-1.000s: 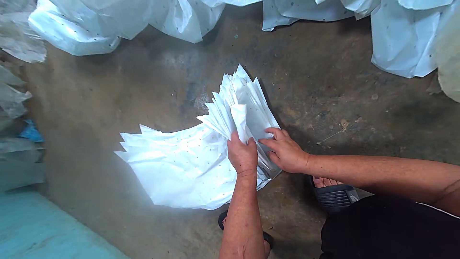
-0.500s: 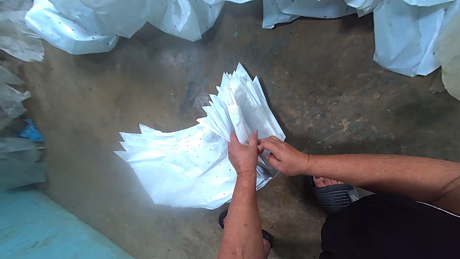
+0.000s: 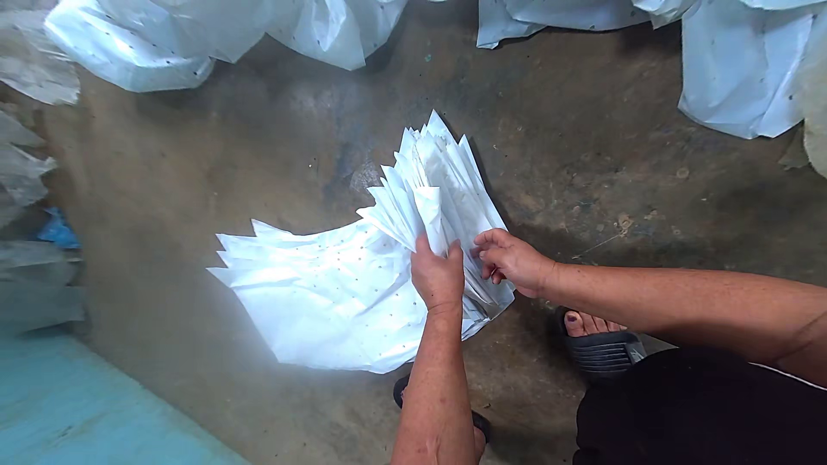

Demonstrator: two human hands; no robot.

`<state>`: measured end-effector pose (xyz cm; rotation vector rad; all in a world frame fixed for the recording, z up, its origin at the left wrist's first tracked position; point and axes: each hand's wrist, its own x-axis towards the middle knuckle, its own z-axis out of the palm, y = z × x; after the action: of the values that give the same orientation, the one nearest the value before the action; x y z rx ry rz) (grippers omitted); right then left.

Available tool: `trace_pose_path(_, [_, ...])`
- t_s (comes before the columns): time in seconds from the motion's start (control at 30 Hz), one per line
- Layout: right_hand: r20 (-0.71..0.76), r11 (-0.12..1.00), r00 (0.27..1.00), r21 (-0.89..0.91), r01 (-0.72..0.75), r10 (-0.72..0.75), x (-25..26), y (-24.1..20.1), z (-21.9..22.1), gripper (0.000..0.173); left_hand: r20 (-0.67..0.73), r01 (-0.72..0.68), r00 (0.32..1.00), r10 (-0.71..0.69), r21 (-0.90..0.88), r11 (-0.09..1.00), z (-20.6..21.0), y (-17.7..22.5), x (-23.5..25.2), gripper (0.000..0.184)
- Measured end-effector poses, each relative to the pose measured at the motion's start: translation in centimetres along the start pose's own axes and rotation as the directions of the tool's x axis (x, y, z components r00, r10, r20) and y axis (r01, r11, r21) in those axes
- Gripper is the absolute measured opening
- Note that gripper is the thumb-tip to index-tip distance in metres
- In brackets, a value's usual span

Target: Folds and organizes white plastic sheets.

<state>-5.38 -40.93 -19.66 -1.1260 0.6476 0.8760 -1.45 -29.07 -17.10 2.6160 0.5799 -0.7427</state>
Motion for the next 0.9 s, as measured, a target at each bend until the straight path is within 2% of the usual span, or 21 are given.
trace_pose_path(0.03, [0.037,1.000,0.999,-0.027,0.008,-0.006,0.1,0.2,-0.1,0.037,0.002,-0.003,1.000,0.003,-0.005,1.000,0.0,0.0,0.0,0.054])
trace_pose_path(0.1, [0.149,0.977,0.987,-0.197,0.083,-0.053,0.0,0.5,-0.1,0.043,0.004,-0.011,1.000,0.011,-0.010,1.000,0.1,0.1,-0.1,0.059])
trace_pose_path(0.2, [0.276,0.854,0.955,-0.465,0.233,-0.110,-0.2,0.4,-0.3,0.045,0.013,0.003,1.000,-0.003,0.033,0.999,0.2,0.5,-0.1,0.060])
trace_pose_path(0.27, [0.259,0.801,0.955,-0.538,0.264,-0.141,-0.4,0.5,-0.6,0.047,0.017,0.016,1.000,-0.017,0.068,0.998,0.4,0.7,0.0,0.056])
trace_pose_path(0.43, [0.021,0.907,0.987,-0.392,0.157,-0.161,-0.7,1.1,-0.9,0.057,0.006,0.015,1.000,-0.016,0.092,0.996,0.7,0.6,0.0,0.051])
trace_pose_path(0.57, [0.018,0.924,0.990,-0.356,0.139,-0.141,-0.6,0.9,-1.0,0.056,0.000,0.020,1.000,-0.020,0.082,0.996,0.8,0.5,0.1,0.051])
trace_pose_path(0.63, [-0.003,0.953,0.994,-0.284,0.106,-0.111,-0.6,0.7,-0.8,0.050,-0.001,0.020,1.000,-0.020,0.070,0.997,0.7,0.5,0.1,0.052])
trace_pose_path(0.73, [-0.041,0.994,0.999,-0.103,-0.021,0.017,-0.6,0.3,-0.7,0.035,-0.005,-0.008,1.000,0.008,0.036,0.999,0.8,0.2,-0.1,0.053])
trace_pose_path(0.8, [0.016,0.986,1.000,-0.169,-0.001,0.004,-0.5,0.5,-0.9,0.034,-0.011,-0.014,1.000,0.014,0.008,1.000,0.9,0.1,-0.1,0.060])
trace_pose_path(0.9, [0.190,0.885,0.978,-0.437,0.161,-0.084,-1.0,0.6,-0.8,0.039,-0.007,-0.011,1.000,0.010,-0.022,1.000,1.0,0.1,-0.2,0.065])
